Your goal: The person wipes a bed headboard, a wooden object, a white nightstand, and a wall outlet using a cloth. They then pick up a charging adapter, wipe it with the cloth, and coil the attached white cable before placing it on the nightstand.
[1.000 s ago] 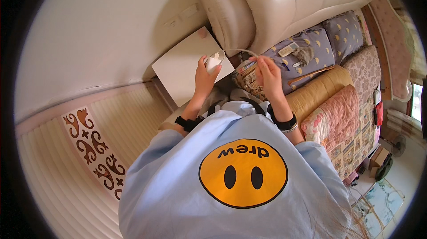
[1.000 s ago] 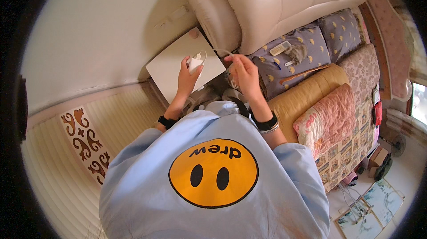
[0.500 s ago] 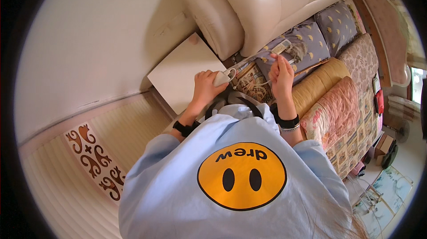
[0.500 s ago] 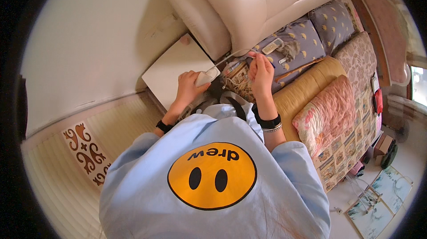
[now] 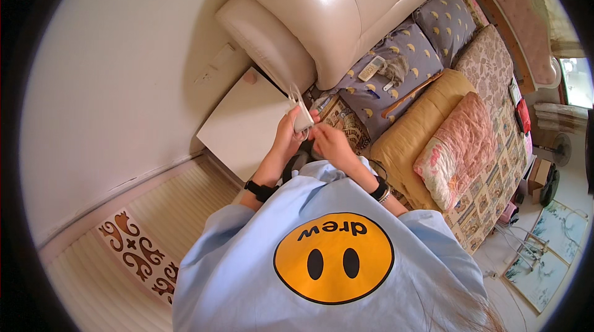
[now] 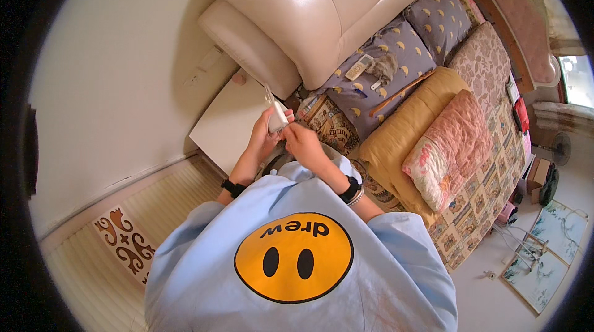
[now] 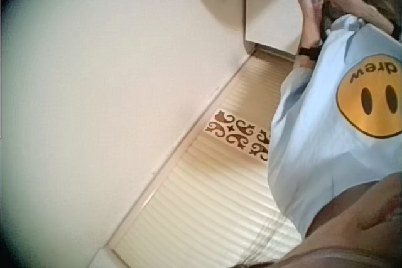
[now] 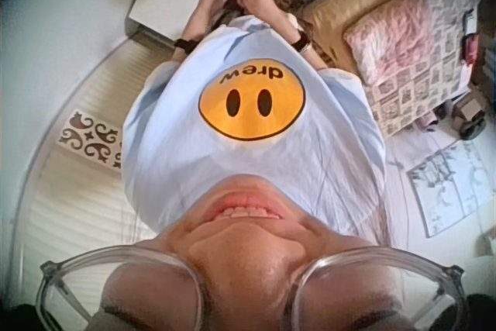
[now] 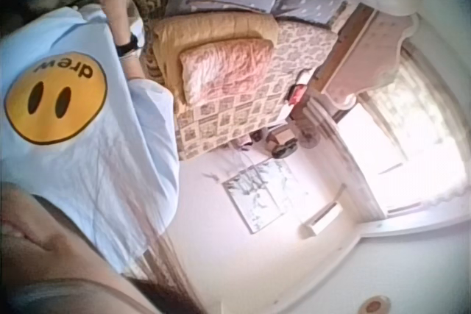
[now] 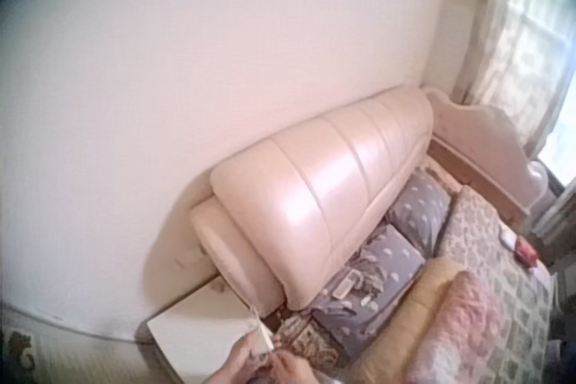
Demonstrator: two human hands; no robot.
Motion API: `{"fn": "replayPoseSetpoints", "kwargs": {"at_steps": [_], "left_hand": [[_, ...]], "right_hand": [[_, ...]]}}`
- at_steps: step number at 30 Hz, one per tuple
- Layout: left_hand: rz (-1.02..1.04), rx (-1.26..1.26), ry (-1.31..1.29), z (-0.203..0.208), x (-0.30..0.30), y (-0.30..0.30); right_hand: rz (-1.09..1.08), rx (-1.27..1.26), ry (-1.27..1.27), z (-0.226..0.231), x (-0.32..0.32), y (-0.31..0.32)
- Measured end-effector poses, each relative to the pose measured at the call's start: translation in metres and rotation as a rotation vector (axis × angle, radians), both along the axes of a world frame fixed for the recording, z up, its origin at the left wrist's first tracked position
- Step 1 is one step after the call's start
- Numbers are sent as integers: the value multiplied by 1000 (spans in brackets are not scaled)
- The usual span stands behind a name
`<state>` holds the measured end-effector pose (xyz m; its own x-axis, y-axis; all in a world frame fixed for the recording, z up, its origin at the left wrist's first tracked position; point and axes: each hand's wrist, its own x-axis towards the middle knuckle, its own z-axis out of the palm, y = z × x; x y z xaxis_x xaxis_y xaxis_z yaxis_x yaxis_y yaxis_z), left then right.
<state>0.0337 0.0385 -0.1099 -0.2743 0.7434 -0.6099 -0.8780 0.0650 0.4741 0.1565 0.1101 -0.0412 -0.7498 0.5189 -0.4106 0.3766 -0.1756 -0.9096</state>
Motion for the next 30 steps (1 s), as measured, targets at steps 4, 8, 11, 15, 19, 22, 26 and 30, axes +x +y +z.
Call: {"fn": "replayPoseSetpoints", "kwargs": {"at_steps": [4,8,11,15,19,22,26,30], "left_hand": [[197,70,-90,14,4,12],[218,188,-126,27,0,13],[238,193,-28,36,2,11],[128,106,187,45,4,10],[-99,239,52,62,-7,-5],[-335,403,24,84,-15,-25],[-633,147,285,101,-18,-46],[-621,-110,716,81,-8,-52]], "right_hand": [[160,-121,-163,-12,1,-10],[163,-303,-148,-20,-1,-5],[185,-376,-173,-25,0,-3],[364,-393,-167,-38,5,5],[623,-353,-87,-57,9,26],[887,-35,-335,-58,14,58],[698,95,-366,-33,21,92],[418,-140,-227,-6,14,102]]}}
